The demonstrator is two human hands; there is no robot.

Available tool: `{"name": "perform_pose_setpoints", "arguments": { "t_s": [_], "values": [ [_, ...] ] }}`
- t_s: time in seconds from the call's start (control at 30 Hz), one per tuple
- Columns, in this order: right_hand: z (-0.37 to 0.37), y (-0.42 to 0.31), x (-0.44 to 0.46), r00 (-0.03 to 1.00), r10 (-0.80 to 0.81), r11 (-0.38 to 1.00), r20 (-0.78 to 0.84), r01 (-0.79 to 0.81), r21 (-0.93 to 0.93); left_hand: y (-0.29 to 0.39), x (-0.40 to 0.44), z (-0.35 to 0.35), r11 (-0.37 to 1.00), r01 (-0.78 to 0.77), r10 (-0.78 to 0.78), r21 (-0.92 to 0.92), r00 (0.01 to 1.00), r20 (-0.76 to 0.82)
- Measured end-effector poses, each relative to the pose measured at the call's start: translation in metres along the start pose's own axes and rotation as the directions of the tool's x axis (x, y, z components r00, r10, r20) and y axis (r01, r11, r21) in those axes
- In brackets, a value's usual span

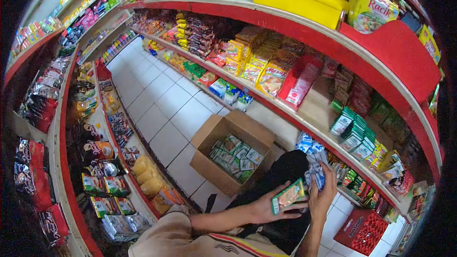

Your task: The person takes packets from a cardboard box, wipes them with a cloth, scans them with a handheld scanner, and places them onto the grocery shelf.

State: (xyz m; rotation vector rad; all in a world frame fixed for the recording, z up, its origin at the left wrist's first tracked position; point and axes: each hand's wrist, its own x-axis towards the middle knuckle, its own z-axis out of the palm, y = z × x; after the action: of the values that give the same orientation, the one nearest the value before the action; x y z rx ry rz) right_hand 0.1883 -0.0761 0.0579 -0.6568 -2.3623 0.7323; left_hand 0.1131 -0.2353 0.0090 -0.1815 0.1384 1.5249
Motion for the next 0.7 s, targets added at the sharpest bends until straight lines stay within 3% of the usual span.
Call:
{"name": "perform_pose_setpoints", "arguments": {
  "t_s": [0.03,0.1,0.13,0.17,0.2,0.23,0.27,0.3,0.33,0.37,0.4,0.43,0.5,0.57,0.6,0.67,0.7],
  "values": [
    [-0.004,0.007,-0.004,1.0,-0.002,1.0,-0.011,0.002,-0.006,0.007,-0.005,-0.004,1.0,0.006,-0.006,0.007,1.0,0.008],
    [-0.006,0.023,-0.018,0.98,0.194,0.967,0.044,-0.199,0.159,0.019,-0.016,-0.006,0.995,0.056,-0.041,-0.086,0.984,0.171],
    [-0.004,0.027,-0.025,0.964,0.259,0.934,0.06,-0.266,0.24,0.027,-0.019,-0.001,0.995,0.036,-0.02,-0.089,0.985,0.173],
    [-0.003,0.03,-0.032,0.966,0.255,0.936,0.046,-0.258,0.239,0.035,-0.022,0.001,0.999,-0.011,0.018,-0.038,0.986,0.165],
    [-0.001,0.032,-0.041,0.957,0.137,0.983,0.257,-0.164,0.087,0.043,-0.023,0.004,0.997,-0.071,0.067,0.029,0.99,0.121],
    [-0.001,0.032,-0.05,0.881,0.055,0.998,0.47,-0.04,-0.043,0.052,-0.025,0.012,0.988,-0.125,0.118,0.095,0.99,0.077],
    [0.0,0.027,-0.059,0.883,0.065,0.998,0.464,-0.047,-0.049,0.058,-0.027,0.02,0.972,-0.177,0.176,0.154,0.984,0.021],
    [0.001,0.02,-0.067,0.858,-0.01,0.984,0.513,0.1,-0.147,0.062,-0.027,0.019,0.973,-0.167,0.166,0.159,0.986,0.024],
    [0.001,0.013,-0.069,0.82,-0.078,0.94,0.566,0.251,-0.233,0.069,-0.024,0.016,0.937,-0.251,0.259,0.241,0.966,-0.001],
    [-0.004,0.008,-0.067,0.826,-0.077,0.939,0.558,0.249,-0.239,0.075,-0.022,0.013,0.888,-0.328,0.352,0.323,0.936,-0.017],
    [-0.013,0.002,-0.065,0.875,-0.042,0.966,0.481,0.158,-0.203,0.082,-0.021,0.01,0.913,-0.348,0.339,0.213,0.937,0.08],
    [-0.024,-0.007,-0.064,0.917,0.002,0.985,0.4,0.066,-0.157,0.085,-0.02,0.016,0.916,-0.337,0.326,0.22,0.942,0.086],
    [-0.038,-0.024,-0.069,0.897,0.057,0.973,0.439,0.049,-0.225,0.09,-0.016,0.028,0.875,-0.414,0.392,0.252,0.91,0.133],
    [-0.04,-0.023,-0.088,0.617,-0.042,0.997,0.786,-0.026,0.073,0.095,-0.007,0.027,0.899,-0.384,0.362,0.21,0.922,0.136],
    [-0.031,-0.019,-0.107,0.631,-0.024,0.998,0.776,-0.034,0.059,0.094,-0.003,0.029,0.885,-0.424,0.396,0.195,0.903,0.167],
    [-0.004,-0.012,-0.129,0.469,0.022,0.992,0.883,0.097,-0.076,0.099,0.013,0.038,0.875,-0.445,0.402,0.19,0.887,0.225],
    [-0.002,-0.013,-0.129,0.488,0.034,0.991,0.872,0.094,-0.091,0.102,0.021,0.041,0.841,-0.498,0.444,0.21,0.858,0.257]
  ]
}}
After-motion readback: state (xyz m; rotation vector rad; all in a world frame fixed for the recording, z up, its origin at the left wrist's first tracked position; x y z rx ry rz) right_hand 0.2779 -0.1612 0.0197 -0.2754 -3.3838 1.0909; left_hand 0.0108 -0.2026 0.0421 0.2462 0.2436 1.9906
